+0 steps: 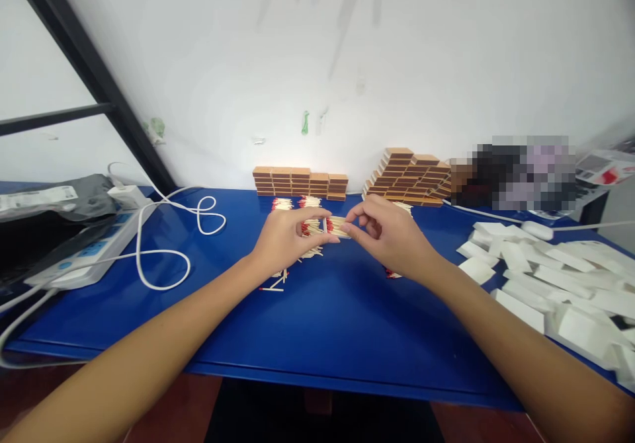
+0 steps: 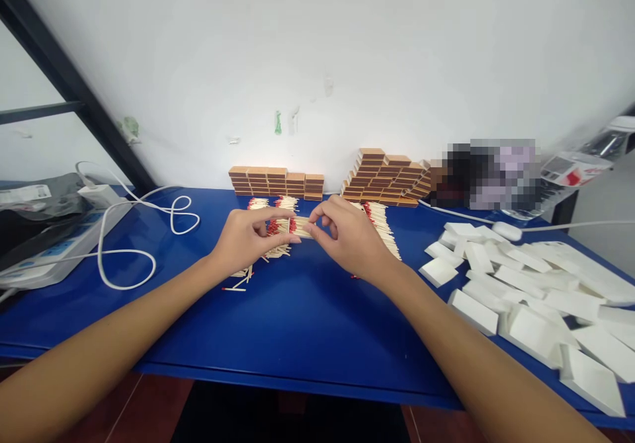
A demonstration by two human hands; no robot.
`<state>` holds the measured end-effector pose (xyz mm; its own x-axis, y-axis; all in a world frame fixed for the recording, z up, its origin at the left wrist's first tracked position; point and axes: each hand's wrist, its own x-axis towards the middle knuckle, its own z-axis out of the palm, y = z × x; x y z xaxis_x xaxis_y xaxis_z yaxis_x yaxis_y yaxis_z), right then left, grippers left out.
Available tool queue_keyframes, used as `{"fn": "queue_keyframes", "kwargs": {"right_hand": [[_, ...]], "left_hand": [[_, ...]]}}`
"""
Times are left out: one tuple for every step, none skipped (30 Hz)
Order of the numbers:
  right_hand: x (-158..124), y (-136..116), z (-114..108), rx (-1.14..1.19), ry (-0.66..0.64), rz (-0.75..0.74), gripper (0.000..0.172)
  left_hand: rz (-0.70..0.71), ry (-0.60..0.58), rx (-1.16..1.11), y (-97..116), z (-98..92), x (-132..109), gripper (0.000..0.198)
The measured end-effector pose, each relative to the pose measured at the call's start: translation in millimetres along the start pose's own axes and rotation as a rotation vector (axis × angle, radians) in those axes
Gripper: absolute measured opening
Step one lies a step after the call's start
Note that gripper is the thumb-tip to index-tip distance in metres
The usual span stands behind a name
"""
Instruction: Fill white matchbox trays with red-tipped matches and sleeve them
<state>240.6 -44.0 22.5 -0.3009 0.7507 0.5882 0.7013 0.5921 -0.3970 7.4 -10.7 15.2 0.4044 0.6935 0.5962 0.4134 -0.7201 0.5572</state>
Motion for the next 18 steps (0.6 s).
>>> {"fn": "queue_keyframes", "kwargs": {"right_hand": [[0, 0, 0, 0.008, -0.002, 0.000, 0.009], [0, 1, 0, 0.015, -0.007, 0.002, 0.010], [0, 1, 0, 0.020, -0.012, 0.005, 0.010], [1, 0, 0, 0.024, -0.018, 0.012, 0.010], [1, 0, 1, 0.028, -0.025, 0.024, 0.011], [1, 0, 1, 0.038, -0.032, 0.042, 0.011], [2, -1, 0, 0.056, -0.040, 0.066, 0.013], [2, -2, 0, 0.084, -0.047, 0.096, 0.015], [2, -2, -1, 0.119, -0.054, 0.128, 0.017], [2, -2, -2, 0.157, -0.060, 0.159, 0.019], [2, -2, -2, 0.195, -0.062, 0.190, 0.021], [2, -1, -3, 0.230, -0.060, 0.219, 0.023], [3, 0, -3, 0.255, -0.051, 0.247, 0.025], [5, 2, -3, 0.269, -0.031, 0.280, 0.026], [8, 5, -3, 0.270, 0.000, 0.321, 0.028], [12, 9, -2, 0.263, 0.037, 0.377, 0.028], [19, 14, -1, 0.260, 0.069, 0.460, 0.029], [28, 18, 1, 0.264, 0.093, 0.557, 0.028]], "left_hand": [[-0.011, 0.004, -0.009, -1, 0.2, 0, 0.041], [-0.022, 0.008, -0.017, -1, 0.3, 0, 0.041], [-0.032, 0.009, -0.025, -1, 0.4, 0, 0.042], [-0.040, 0.008, -0.032, -2, 0.4, 0, 0.042], [-0.045, 0.004, -0.040, -1, 0.4, 0, 0.043], [-0.048, -0.003, -0.050, -1, 0.4, 0, 0.043], [-0.051, -0.014, -0.061, 0, 0.4, 0, 0.043], [-0.055, -0.023, -0.071, 0, 0.4, -1, 0.043], [-0.061, -0.032, -0.078, 1, 0.4, -1, 0.043], [-0.067, -0.039, -0.080, 2, 0.3, -1, 0.042], [-0.072, -0.043, -0.077, 2, 0.1, -1, 0.042], [-0.076, -0.042, -0.068, 2, -0.1, -1, 0.042], [-0.078, -0.038, -0.057, 2, -0.5, -1, 0.043], [-0.078, -0.029, -0.043, 1, -0.9, 0, 0.042], [-0.078, -0.016, -0.029, 0, -1.4, 0, 0.042], [-0.079, -0.004, -0.015, -1, -1.8, 0, 0.042], [-0.080, 0.010, -0.003, -2, -2.2, 0, 0.041], [-0.085, 0.015, 0.009, -4, -2.5, 0, 0.041]]}}
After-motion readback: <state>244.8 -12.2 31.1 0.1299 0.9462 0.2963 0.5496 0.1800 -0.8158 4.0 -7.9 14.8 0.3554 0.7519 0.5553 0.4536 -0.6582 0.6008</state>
